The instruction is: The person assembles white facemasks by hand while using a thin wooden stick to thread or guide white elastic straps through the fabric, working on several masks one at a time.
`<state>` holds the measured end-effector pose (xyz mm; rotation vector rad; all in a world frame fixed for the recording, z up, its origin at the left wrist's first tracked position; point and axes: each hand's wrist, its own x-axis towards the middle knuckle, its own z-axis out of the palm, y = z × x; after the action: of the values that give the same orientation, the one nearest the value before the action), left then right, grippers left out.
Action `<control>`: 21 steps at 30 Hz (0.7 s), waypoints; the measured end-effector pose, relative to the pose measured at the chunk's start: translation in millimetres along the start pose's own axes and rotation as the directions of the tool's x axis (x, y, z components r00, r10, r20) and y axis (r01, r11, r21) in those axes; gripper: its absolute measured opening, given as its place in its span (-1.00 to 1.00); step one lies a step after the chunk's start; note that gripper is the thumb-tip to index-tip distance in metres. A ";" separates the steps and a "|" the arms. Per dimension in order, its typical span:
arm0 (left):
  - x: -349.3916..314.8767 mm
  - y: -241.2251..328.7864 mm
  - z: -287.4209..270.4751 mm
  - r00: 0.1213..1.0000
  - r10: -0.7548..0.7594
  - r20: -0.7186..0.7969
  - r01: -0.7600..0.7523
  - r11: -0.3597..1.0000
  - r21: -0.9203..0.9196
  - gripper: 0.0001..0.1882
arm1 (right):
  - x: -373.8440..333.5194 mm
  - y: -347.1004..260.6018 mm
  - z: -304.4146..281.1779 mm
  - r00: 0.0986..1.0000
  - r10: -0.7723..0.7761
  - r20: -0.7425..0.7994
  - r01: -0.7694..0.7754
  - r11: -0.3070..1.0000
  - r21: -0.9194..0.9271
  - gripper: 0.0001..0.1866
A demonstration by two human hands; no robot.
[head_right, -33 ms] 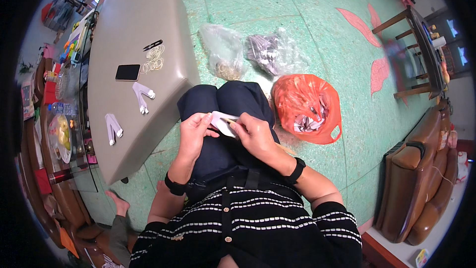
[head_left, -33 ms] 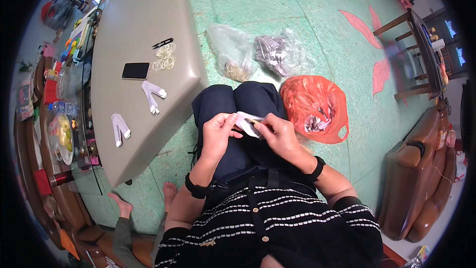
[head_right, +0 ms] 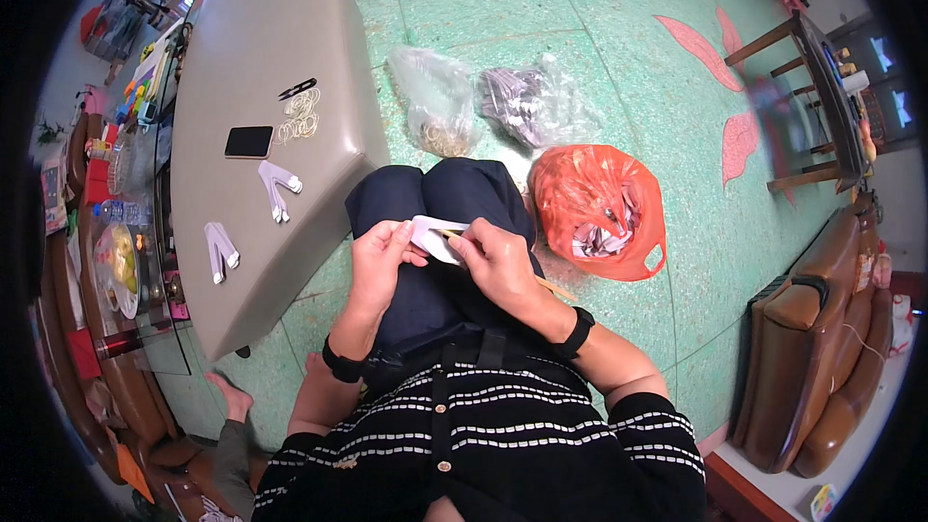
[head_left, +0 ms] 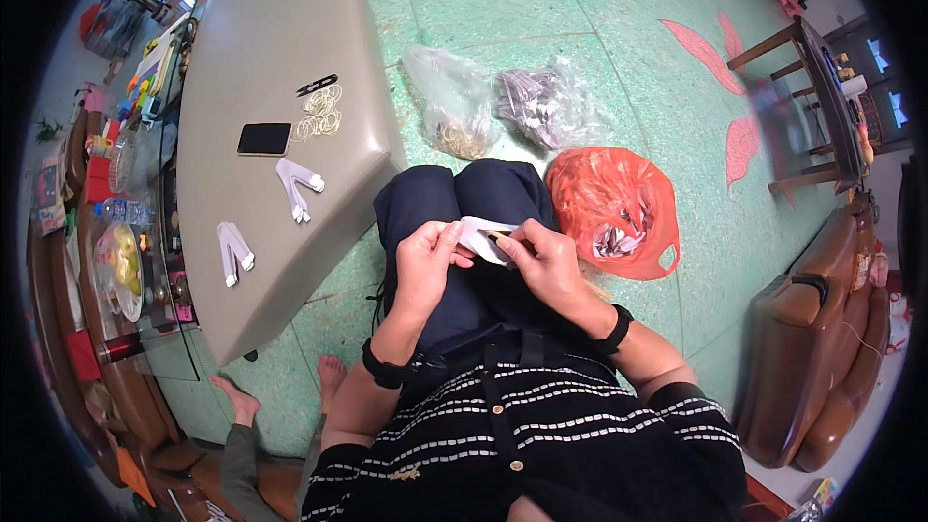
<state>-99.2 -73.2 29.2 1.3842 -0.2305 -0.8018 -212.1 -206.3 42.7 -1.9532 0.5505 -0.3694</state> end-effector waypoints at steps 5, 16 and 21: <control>-2.8 -7.0 -5.0 0.989 0.142 0.034 -0.146 0.978 0.148 -0.76 | -5.5 -1.6 2.6 0.981 -0.191 -0.016 0.187 0.972 -0.141 -0.83; -1.1 -8.8 -11.9 0.993 0.114 0.042 -0.119 0.982 0.145 -0.85 | -4.9 -3.1 7.5 0.987 -0.148 -0.057 0.139 0.980 -0.144 -0.83; 0.2 2.9 -13.3 0.994 0.045 0.103 -0.036 0.995 -0.092 -0.83 | -6.3 3.2 7.7 0.968 -0.252 0.002 0.245 0.940 -0.236 -0.86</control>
<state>-90.2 -63.0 29.1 1.2502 -0.2999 -0.8423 -214.5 -198.2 36.4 -2.2588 0.3778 -0.5105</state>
